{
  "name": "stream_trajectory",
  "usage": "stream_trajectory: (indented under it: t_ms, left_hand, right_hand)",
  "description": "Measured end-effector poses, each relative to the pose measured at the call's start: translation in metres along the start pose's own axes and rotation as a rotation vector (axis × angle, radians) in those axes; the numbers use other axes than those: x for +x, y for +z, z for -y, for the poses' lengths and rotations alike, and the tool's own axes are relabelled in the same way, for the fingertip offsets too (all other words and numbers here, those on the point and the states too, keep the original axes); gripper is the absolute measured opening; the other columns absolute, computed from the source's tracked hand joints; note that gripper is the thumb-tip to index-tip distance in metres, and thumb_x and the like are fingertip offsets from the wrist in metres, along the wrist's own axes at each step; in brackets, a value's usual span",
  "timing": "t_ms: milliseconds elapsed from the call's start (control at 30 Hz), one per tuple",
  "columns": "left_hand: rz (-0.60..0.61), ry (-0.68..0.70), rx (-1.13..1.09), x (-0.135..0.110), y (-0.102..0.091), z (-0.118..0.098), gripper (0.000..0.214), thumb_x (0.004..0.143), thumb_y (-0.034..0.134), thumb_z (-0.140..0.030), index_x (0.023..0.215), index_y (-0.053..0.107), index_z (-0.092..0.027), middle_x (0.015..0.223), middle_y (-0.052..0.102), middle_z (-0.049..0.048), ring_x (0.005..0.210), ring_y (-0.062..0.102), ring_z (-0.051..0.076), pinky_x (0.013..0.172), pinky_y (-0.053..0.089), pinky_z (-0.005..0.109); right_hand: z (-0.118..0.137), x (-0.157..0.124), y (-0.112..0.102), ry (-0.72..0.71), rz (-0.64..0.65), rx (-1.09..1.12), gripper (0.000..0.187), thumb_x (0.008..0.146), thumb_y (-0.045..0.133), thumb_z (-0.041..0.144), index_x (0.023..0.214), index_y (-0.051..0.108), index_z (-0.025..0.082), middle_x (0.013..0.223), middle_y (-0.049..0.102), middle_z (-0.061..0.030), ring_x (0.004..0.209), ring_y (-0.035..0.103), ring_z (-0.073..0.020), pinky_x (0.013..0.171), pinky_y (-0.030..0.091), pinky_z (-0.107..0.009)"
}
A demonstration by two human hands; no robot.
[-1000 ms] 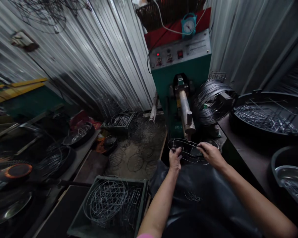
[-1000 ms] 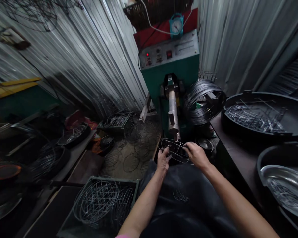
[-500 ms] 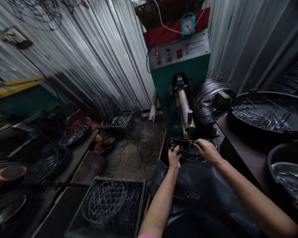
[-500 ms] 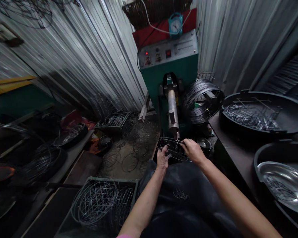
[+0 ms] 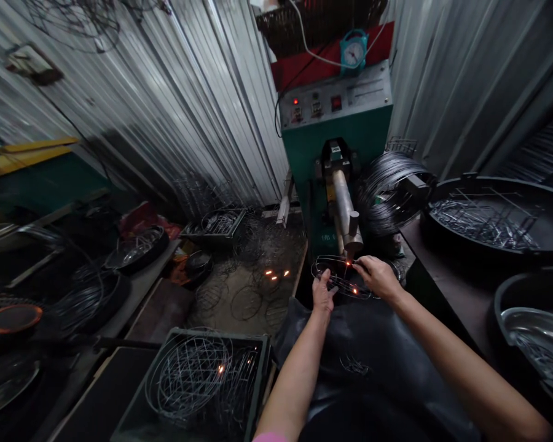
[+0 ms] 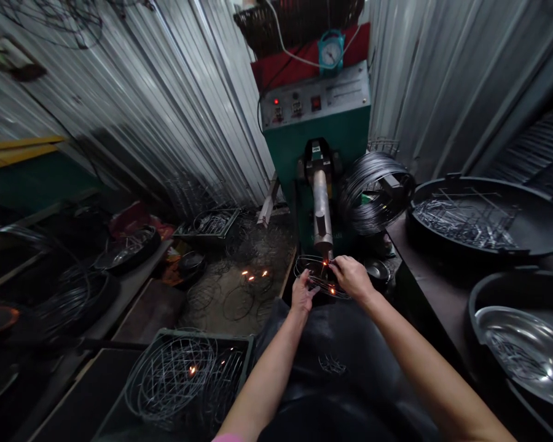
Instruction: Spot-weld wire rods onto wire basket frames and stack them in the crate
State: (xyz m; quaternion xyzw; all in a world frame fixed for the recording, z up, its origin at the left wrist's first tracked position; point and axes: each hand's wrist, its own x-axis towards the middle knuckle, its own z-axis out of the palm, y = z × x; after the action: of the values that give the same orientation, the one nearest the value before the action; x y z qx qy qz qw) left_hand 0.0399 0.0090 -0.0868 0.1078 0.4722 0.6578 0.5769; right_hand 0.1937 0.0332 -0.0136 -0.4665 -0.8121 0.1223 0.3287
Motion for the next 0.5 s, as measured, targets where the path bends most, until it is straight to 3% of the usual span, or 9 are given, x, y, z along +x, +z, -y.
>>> stream_trajectory:
  t_ms: [133, 233, 333, 400, 500]
  left_hand:
    - [0.037, 0.060, 0.089, -0.006, -0.009, 0.005, 0.050, 0.059, 0.071, -0.057, 0.087, 0.055, -0.019, 0.088, 0.057, 0.0032, 0.087, 0.054, 0.016, 0.081, 0.042, 0.035]
    - [-0.056, 0.304, 0.310, -0.029, -0.013, 0.012, 0.054, 0.059, 0.074, -0.051, 0.098, 0.054, -0.020, 0.105, 0.056, 0.0073, 0.101, 0.052, 0.020, 0.093, 0.038, 0.037]
    - [-0.003, 0.540, 0.536, -0.056, -0.003, 0.020, 0.061, 0.054, 0.081, -0.040, 0.105, 0.054, -0.020, 0.115, 0.052, 0.0113, 0.114, 0.046, 0.025, 0.103, 0.029, 0.037]
    - [0.050, 0.569, 0.615, -0.067, 0.009, 0.025, 0.063, 0.050, 0.084, -0.037, 0.104, 0.055, -0.019, 0.118, 0.050, 0.0140, 0.121, 0.040, 0.029, 0.107, 0.023, 0.040]
    - [0.016, 0.570, 0.640, -0.069, 0.023, 0.031, 0.067, 0.044, 0.086, -0.035, 0.101, 0.056, -0.019, 0.119, 0.050, 0.0158, 0.125, 0.036, 0.033, 0.108, 0.021, 0.042]
  right_hand:
    - [-0.019, -0.028, -0.010, 0.063, -0.109, 0.203, 0.024, 0.085, 0.050, 0.040, 0.094, 0.060, 0.021, 0.103, 0.064, -0.0087, 0.095, 0.061, -0.0230, 0.085, 0.047, -0.036]
    - [-0.042, -0.057, -0.021, 0.203, -0.134, 0.264, 0.032, 0.079, 0.057, 0.046, 0.098, 0.058, 0.021, 0.101, 0.065, -0.0087, 0.094, 0.061, -0.0249, 0.086, 0.048, -0.040]
    - [-0.061, -0.074, -0.025, 0.302, -0.063, 0.356, 0.038, 0.075, 0.061, 0.049, 0.100, 0.058, 0.020, 0.096, 0.066, -0.0085, 0.090, 0.062, -0.0249, 0.083, 0.049, -0.040]
    - [-0.069, -0.076, -0.023, 0.315, -0.021, 0.415, 0.040, 0.073, 0.061, 0.051, 0.098, 0.059, 0.019, 0.094, 0.067, -0.0081, 0.089, 0.062, -0.0246, 0.083, 0.049, -0.040]
    - [-0.072, -0.072, -0.018, 0.293, 0.002, 0.462, 0.040, 0.073, 0.060, 0.056, 0.089, 0.061, 0.019, 0.091, 0.067, -0.0067, 0.088, 0.062, -0.0240, 0.083, 0.048, -0.040]
